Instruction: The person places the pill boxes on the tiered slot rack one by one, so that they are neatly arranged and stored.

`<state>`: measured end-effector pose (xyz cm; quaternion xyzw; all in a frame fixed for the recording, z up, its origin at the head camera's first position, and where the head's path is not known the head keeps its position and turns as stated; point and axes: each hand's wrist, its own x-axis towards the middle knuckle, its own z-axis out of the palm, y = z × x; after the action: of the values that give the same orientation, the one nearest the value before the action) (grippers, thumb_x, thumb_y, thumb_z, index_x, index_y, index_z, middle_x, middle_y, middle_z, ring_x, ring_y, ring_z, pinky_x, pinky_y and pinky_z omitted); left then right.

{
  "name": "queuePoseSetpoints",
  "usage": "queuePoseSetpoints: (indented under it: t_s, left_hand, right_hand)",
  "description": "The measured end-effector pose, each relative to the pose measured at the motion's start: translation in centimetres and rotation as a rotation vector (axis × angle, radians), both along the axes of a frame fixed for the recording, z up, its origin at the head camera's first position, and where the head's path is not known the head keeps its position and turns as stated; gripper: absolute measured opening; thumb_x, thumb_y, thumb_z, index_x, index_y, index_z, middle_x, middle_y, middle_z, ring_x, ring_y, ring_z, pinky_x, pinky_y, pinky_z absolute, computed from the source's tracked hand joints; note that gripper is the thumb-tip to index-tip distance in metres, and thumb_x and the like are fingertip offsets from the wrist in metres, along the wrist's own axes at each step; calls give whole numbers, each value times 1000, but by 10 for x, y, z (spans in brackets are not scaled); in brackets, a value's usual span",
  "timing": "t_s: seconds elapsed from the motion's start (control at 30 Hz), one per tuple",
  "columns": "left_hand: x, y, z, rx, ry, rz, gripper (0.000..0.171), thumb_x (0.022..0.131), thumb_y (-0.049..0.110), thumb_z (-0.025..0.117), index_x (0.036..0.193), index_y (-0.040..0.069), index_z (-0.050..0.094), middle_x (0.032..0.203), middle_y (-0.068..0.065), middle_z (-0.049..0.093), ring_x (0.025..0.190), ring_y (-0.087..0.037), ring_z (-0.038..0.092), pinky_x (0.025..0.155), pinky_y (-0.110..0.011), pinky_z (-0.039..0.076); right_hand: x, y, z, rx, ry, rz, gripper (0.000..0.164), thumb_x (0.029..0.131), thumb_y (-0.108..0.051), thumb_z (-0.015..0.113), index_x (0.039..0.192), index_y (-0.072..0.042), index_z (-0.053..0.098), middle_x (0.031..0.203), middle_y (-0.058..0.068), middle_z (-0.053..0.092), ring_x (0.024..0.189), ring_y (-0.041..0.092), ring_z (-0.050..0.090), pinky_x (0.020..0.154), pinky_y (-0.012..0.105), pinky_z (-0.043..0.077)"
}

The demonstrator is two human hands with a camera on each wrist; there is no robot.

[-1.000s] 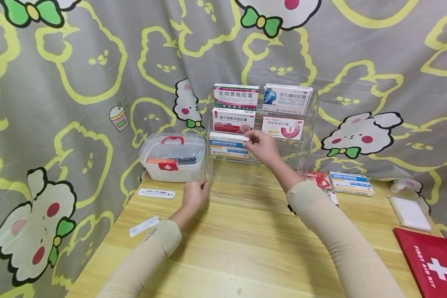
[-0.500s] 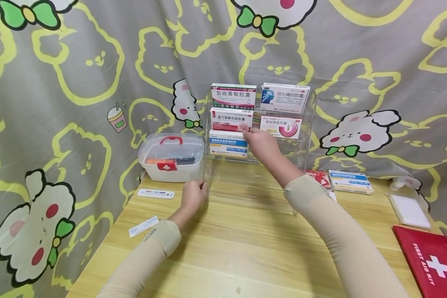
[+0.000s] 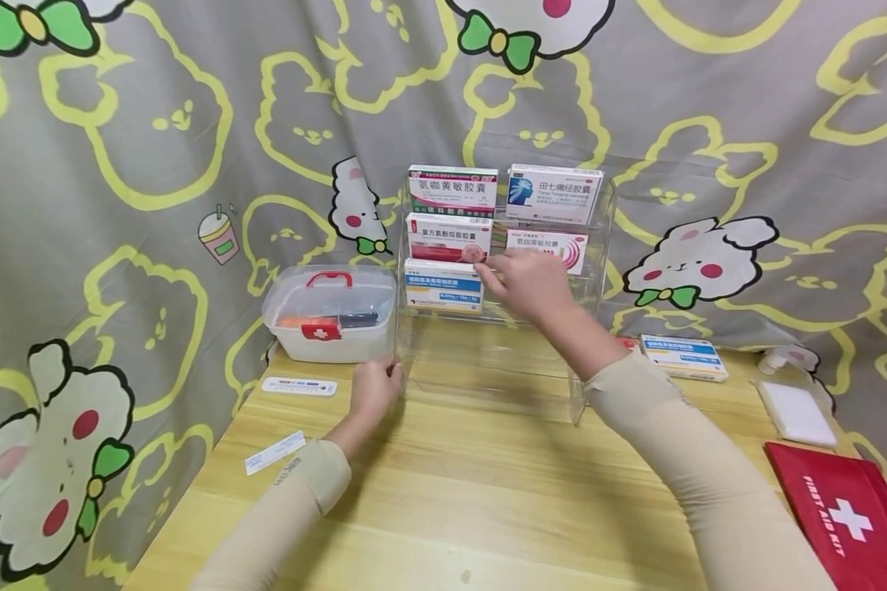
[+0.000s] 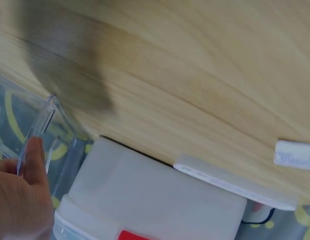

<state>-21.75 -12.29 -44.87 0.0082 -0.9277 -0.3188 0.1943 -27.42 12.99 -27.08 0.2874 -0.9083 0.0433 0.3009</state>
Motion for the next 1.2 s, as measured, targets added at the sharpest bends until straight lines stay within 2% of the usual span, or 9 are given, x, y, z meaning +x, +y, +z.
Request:
queuePoseSetpoints:
  t_s: [0.13, 0.3, 0.43, 0.6, 0.77, 0.87, 1.0, 1.1, 1.2]
  left_hand:
    - [2, -1, 4, 30, -28, -5, 15, 88, 10, 61, 91, 1, 73, 81, -11, 70, 71, -21, 60, 67, -38, 53]
    - [1, -4, 7, 72, -95, 2, 20, 89, 11, 59, 101, 1, 72, 93, -13, 71, 82, -23, 64, 75, -40, 53]
    - [2, -8, 5, 74, -125, 10, 20, 89, 13, 58, 98, 1, 72, 92, -13, 71, 82, -24, 62, 75, -40, 53]
    - [5, -13, 4, 76, -111, 21, 20, 88, 12, 59, 99, 0, 72, 93, -16, 71, 84, -27, 64, 77, -43, 52]
    - [7, -15, 4, 61, -83, 31, 20, 88, 11, 60, 97, -1, 72, 92, -16, 71, 84, -29, 65, 78, -44, 52]
    - [6, -12, 4, 53, -73, 20, 20, 88, 11, 60, 97, -1, 72, 91, -17, 71, 84, -29, 65, 77, -44, 52]
    - [5, -7, 5, 65, -69, 10, 19, 87, 10, 60, 97, -2, 72, 90, -17, 71, 82, -29, 65, 76, -43, 52]
    - [5, -2, 7, 75, -70, 8, 19, 87, 10, 61, 97, -2, 72, 90, -17, 71, 82, -28, 65, 76, -43, 52]
    - [4, 2, 8, 75, -67, -5, 19, 87, 10, 60, 97, -2, 72, 91, -18, 70, 83, -29, 65, 76, -43, 53]
  right_hand:
    - [13, 29, 26, -73, 29, -36, 38, 95, -43, 45, 91, -17, 73, 77, 2, 69, 63, 22, 60, 44, 34, 38]
    - [20, 70, 49, -135, -12, -159, 48, 97, -41, 41, 62, -12, 56, 68, 4, 61, 60, 21, 50, 46, 34, 30]
    - [19, 97, 58, -170, -71, -248, 48, 97, -39, 39, 57, -13, 42, 59, 5, 46, 56, 23, 42, 48, 35, 26]
    - [12, 124, 57, -174, -229, -344, 48, 97, -41, 36, 59, -13, 45, 56, 5, 51, 55, 25, 45, 47, 36, 27]
    - [8, 152, 37, -118, -398, -370, 40, 95, -38, 37, 75, -10, 58, 66, 6, 57, 59, 25, 47, 46, 36, 31]
    - [9, 170, 17, -84, -450, -321, 33, 94, -33, 44, 88, -10, 66, 75, 8, 59, 65, 25, 48, 50, 38, 36]
    - [11, 191, -16, -11, -549, -216, 29, 93, -27, 52, 102, -7, 70, 100, 15, 65, 86, 32, 59, 70, 48, 47]
    - [12, 205, -43, 36, -624, -174, 29, 93, -25, 54, 108, -7, 70, 117, 22, 61, 104, 40, 57, 83, 56, 45]
    - [13, 219, -71, 52, -676, -174, 28, 92, -24, 55, 107, -7, 70, 117, 22, 62, 106, 42, 56, 85, 57, 44]
